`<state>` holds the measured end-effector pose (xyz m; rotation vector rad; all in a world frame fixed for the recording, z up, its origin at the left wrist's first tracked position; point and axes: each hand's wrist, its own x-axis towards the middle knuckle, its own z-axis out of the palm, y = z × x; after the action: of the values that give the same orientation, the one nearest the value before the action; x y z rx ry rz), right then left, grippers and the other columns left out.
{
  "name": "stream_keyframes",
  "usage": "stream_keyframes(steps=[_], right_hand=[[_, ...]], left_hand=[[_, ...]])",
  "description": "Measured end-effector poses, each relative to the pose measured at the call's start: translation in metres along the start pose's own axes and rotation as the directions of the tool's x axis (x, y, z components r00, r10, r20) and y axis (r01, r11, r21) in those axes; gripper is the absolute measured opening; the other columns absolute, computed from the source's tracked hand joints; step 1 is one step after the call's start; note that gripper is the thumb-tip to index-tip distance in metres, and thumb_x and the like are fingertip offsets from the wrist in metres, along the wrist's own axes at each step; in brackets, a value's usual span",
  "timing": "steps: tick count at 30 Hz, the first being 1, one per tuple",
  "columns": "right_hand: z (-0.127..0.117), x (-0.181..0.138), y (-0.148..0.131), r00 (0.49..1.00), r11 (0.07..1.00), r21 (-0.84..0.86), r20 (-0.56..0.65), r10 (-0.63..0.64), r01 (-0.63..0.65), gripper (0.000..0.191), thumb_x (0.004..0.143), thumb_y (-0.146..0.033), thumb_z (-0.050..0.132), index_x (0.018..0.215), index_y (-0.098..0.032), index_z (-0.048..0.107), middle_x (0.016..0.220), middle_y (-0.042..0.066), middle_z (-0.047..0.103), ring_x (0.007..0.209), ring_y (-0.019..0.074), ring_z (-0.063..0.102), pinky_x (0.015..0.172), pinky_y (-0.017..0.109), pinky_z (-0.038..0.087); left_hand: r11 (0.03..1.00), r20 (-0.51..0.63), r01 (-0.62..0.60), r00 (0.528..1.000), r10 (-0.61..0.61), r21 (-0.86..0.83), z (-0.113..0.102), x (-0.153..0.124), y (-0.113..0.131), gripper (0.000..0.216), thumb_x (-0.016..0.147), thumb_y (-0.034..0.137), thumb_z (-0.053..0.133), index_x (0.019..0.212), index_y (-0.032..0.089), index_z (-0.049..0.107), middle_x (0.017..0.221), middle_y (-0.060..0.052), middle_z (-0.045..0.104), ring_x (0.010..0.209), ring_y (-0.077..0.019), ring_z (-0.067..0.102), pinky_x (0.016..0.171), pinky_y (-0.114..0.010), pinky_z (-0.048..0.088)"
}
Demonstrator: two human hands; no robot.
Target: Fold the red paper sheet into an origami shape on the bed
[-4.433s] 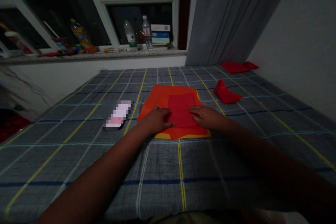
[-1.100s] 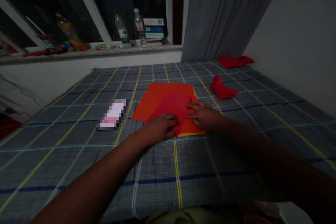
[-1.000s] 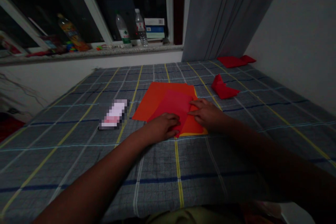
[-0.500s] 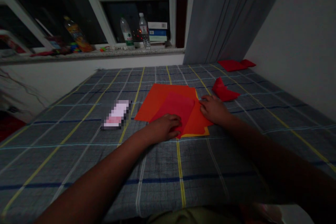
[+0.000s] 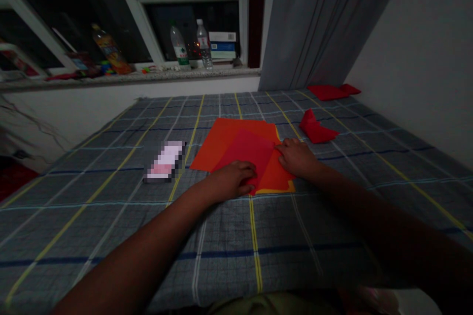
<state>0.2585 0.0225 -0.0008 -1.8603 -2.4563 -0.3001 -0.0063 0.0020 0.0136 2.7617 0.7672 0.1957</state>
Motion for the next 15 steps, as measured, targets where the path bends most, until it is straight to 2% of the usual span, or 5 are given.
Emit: stream_keyframes(steps=[3, 6, 8, 12, 15], right_hand=[[-0.005, -0.002, -0.005, 0.999, 1.000, 0.010, -0.049, 0.005, -0.004, 0.038, 0.092, -0.028, 0.046, 0.123, -0.016, 0.065, 0.115, 0.018, 0.062, 0.108, 0.0344, 0.051, 0.087, 0.045, 0.042], [-0.010, -0.007, -0.013, 0.988, 0.990, 0.065, -0.099, -0.115, 0.121, 0.039, 0.094, -0.028, 0.044, 0.126, -0.020, 0.065, 0.123, 0.015, 0.060, 0.113, 0.0329, 0.049, 0.094, 0.046, 0.040], [-0.009, -0.010, -0.017, 0.986, 0.984, 0.088, -0.079, -0.150, 0.156, 0.038, 0.095, -0.030, 0.044, 0.123, -0.021, 0.067, 0.130, 0.015, 0.058, 0.119, 0.0337, 0.046, 0.097, 0.047, 0.039], [0.001, -0.011, -0.015, 0.997, 0.994, 0.079, -0.027, -0.067, 0.069, 0.043, 0.097, -0.037, 0.041, 0.130, -0.022, 0.063, 0.147, 0.014, 0.047, 0.133, 0.0382, 0.036, 0.101, 0.055, 0.037], [0.009, -0.007, -0.009, 0.999, 0.998, 0.058, -0.032, 0.007, -0.006, 0.045, 0.098, -0.043, 0.039, 0.132, -0.024, 0.062, 0.150, 0.014, 0.045, 0.136, 0.0394, 0.034, 0.100, 0.058, 0.037]], left_hand=[[1.000, -0.005, 0.000, 1.000, 0.000, -0.007, 0.000, -0.001, 0.001, 0.033, 0.095, 0.033, 0.057, 0.124, 0.017, 0.063, 0.136, -0.012, 0.058, 0.126, -0.0241, 0.053, 0.109, -0.038, 0.041], [1.000, -0.007, 0.005, 1.000, -0.005, -0.007, 0.000, -0.001, 0.001, 0.032, 0.095, 0.032, 0.057, 0.123, 0.018, 0.063, 0.136, -0.011, 0.058, 0.125, -0.0239, 0.053, 0.109, -0.038, 0.041], [1.000, -0.002, 0.006, 1.000, -0.006, -0.006, 0.000, -0.002, 0.001, 0.033, 0.095, 0.032, 0.057, 0.124, 0.017, 0.062, 0.136, -0.011, 0.058, 0.125, -0.0239, 0.053, 0.109, -0.037, 0.040], [1.000, -0.011, -0.008, 1.000, 0.008, -0.007, 0.002, -0.001, -0.001, 0.033, 0.096, 0.032, 0.056, 0.124, 0.018, 0.062, 0.136, -0.011, 0.058, 0.127, -0.0231, 0.052, 0.110, -0.036, 0.039], [1.000, -0.011, -0.011, 1.000, 0.011, 0.001, 0.002, 0.000, -0.001, 0.031, 0.095, 0.031, 0.058, 0.122, 0.018, 0.063, 0.135, -0.011, 0.058, 0.127, -0.0235, 0.053, 0.109, -0.037, 0.040]])
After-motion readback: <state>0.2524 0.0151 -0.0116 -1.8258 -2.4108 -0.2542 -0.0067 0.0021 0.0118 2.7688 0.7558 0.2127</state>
